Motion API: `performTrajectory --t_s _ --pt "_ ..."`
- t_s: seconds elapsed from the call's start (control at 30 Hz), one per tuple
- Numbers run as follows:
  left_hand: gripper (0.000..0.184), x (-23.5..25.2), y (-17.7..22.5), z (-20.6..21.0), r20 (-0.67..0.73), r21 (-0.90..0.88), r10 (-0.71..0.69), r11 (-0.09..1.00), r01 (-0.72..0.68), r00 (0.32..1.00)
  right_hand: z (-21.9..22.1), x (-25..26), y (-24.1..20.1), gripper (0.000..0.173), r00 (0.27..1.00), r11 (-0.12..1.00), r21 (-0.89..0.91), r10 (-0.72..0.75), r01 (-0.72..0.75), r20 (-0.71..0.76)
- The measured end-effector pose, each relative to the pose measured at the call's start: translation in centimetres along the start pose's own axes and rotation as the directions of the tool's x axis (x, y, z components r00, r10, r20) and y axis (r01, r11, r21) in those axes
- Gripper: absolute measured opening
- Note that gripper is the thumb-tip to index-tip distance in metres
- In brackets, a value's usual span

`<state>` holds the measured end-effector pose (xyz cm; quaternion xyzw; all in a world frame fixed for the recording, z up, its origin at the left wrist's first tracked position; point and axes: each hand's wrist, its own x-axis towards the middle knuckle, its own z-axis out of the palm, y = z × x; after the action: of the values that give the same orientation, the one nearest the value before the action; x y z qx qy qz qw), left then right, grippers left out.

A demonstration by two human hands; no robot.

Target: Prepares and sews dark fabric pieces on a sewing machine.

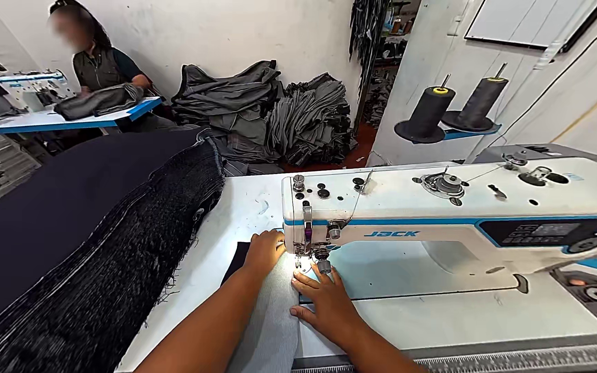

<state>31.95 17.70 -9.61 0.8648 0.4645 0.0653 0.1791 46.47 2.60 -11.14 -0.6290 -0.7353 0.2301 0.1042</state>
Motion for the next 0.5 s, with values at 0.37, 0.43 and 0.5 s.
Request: performTrajectory --t_s 0.37,0.43,0.5 --pt "0.020 1.0 -0.1 0.2 -0.187 0.042 0.064 0.997 -0.057 0.980 -0.2 0.3 0.3 0.070 1.000 0.999 0.047 -0.008 0.008 -0.011" --pt "0.023 1.0 -0.2 0.2 -0.140 0.029 0.043 0.999 -0.040 0.989 -0.4 0.3 0.1 0.076 1.000 0.999 0.051 0.017 -0.017 0.010" --pt "0.030 0.6 -0.3 0.2 -0.089 0.030 -0.011 0.999 0.014 0.996 -0.4 0.0 -0.4 0.081 0.998 0.999 0.022 0.039 -0.040 0.058"
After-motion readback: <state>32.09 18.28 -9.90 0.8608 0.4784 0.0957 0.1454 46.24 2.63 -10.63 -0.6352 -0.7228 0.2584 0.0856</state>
